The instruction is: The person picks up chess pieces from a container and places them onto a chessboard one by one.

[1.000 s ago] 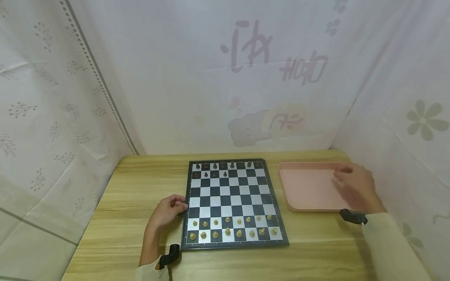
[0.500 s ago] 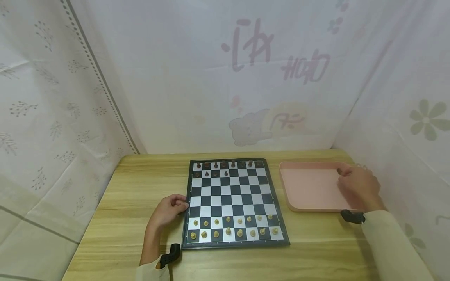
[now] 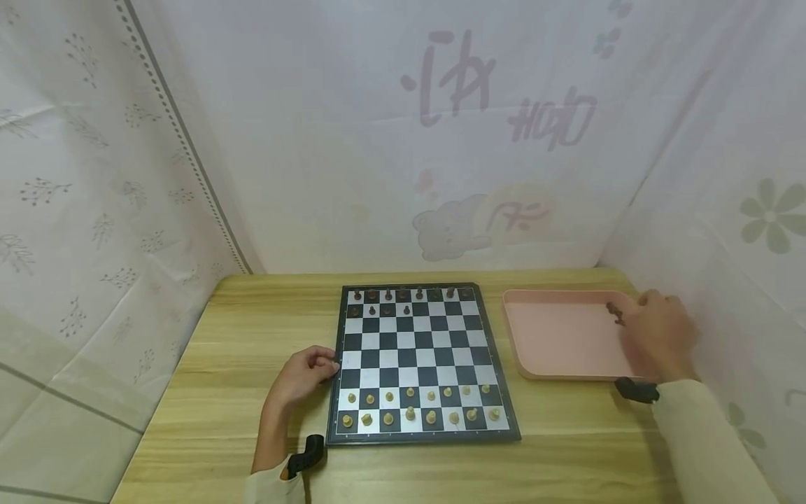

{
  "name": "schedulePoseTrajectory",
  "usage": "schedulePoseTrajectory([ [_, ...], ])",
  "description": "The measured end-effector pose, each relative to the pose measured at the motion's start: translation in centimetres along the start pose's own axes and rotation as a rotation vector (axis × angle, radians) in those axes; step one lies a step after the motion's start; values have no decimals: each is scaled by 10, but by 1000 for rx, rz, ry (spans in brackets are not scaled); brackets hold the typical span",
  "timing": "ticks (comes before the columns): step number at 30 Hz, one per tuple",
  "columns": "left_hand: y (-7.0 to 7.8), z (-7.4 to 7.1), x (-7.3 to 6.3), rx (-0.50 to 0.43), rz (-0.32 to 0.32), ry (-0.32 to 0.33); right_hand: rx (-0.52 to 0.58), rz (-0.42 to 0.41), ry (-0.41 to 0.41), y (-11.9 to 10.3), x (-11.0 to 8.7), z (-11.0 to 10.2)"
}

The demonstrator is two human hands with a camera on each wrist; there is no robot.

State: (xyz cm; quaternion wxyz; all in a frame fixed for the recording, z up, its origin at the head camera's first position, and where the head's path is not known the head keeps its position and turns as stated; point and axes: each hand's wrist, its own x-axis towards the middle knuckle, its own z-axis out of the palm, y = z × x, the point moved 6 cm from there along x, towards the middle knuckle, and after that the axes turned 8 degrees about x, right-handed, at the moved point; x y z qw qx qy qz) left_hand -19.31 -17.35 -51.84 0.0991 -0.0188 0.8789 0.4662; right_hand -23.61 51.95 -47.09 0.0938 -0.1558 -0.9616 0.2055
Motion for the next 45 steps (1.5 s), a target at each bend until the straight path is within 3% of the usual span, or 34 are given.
schedulePoseTrajectory([
  [14,-2,2,-1,2,-35,-5,-45,4,-91,17,1,-4],
  [25,0,1,-3,9,-24,0,-45,52,-30,-3,1,-22],
  [38,-1,1,0,15,16,4,-29,4,54,-30,-3,-43],
  [45,-1,0,0,13,-24,-5,-31,-22,60,-34,-1,-49],
])
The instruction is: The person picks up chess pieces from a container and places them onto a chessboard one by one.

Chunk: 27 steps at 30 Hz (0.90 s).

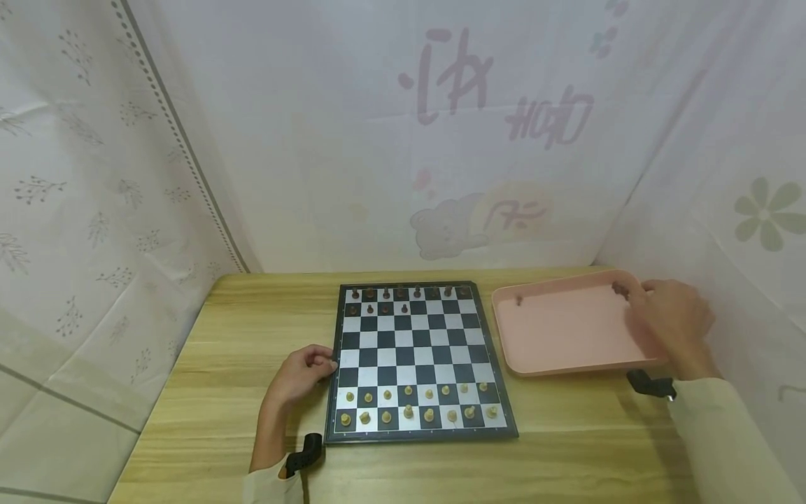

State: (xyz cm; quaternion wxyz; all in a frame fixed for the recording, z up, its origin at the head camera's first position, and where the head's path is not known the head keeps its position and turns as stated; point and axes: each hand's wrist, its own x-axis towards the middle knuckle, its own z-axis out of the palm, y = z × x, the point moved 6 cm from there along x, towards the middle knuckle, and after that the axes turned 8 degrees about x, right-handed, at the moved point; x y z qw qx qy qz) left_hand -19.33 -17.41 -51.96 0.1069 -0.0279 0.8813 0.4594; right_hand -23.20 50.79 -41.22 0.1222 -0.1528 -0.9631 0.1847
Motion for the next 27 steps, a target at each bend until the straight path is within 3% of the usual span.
schedulePoseTrajectory([
  [11,2,0,0,-1,4,-1,-16,-6,-34,-3,0,-1],
  [20,0,-1,1,4,29,-2,-26,10,-156,21,-5,25],
  [27,1,-1,0,-3,1,-4,-8,44,-221,36,-12,41],
])
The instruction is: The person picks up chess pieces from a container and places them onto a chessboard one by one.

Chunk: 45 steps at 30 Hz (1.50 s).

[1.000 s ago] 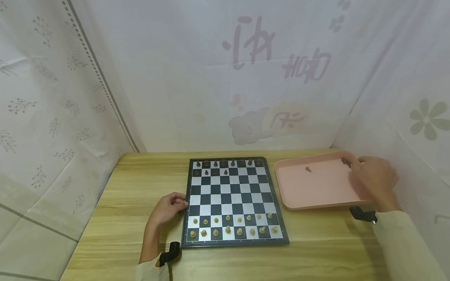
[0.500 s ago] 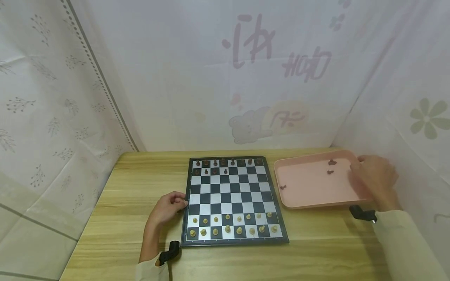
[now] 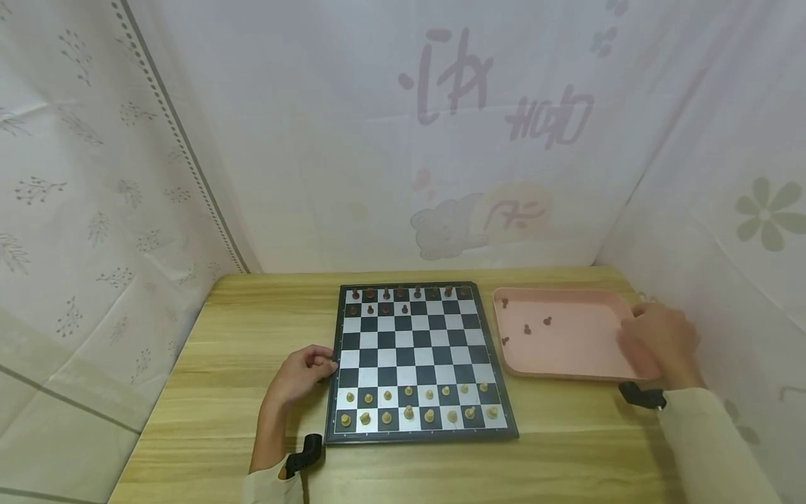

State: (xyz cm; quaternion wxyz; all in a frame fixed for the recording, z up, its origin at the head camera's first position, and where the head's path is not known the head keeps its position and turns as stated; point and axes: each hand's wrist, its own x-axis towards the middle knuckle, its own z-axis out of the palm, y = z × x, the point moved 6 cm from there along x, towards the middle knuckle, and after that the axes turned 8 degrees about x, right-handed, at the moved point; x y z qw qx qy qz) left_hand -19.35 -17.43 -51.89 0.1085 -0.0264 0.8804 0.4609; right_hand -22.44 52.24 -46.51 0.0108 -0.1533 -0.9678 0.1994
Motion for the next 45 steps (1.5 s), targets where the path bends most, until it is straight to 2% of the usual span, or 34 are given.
schedulePoseTrajectory([
  [9,0,-1,-1,-3,21,7,5,66,1,4,2,5],
  [14,-2,-1,-2,3,16,9,38,37,87,-8,2,4],
  [17,-2,0,-4,2,12,8,87,-1,102,-19,1,6],
  [30,-1,-1,-1,13,27,7,329,-128,-21,-68,6,40],
  [35,-1,-1,-1,9,29,10,373,-184,-102,-84,9,52],
  [41,0,0,0,5,29,12,458,-335,-214,-109,16,69],
  [45,0,0,1,4,21,11,429,-419,-247,-122,19,78],
])
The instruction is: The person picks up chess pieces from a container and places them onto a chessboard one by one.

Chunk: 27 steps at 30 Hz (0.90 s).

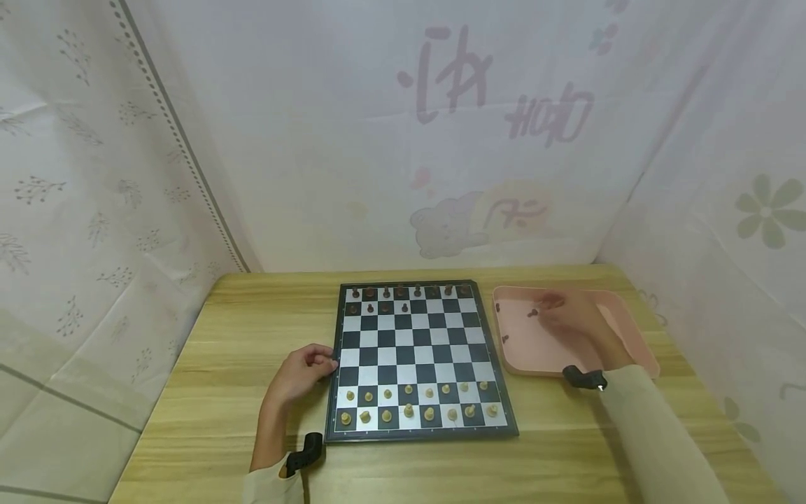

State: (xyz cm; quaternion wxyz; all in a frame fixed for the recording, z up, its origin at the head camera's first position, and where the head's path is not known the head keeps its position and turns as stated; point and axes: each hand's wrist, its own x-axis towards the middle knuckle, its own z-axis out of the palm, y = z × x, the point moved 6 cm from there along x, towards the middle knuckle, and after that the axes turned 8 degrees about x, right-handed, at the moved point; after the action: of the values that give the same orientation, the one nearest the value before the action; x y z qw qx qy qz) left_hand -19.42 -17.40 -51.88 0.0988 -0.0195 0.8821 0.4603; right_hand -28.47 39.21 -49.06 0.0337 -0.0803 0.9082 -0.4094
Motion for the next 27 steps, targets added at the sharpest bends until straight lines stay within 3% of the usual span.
schedulePoseTrajectory([
  [5,0,0,0,1,-14,1,-102,-49,-13,-4,1,9],
  [11,1,0,-1,7,-14,3,-146,-70,-41,-9,1,16],
  [21,0,0,-2,8,-5,3,-155,-75,-64,-9,5,19],
  [27,0,0,-1,7,0,6,-118,-30,-38,-10,5,18],
])
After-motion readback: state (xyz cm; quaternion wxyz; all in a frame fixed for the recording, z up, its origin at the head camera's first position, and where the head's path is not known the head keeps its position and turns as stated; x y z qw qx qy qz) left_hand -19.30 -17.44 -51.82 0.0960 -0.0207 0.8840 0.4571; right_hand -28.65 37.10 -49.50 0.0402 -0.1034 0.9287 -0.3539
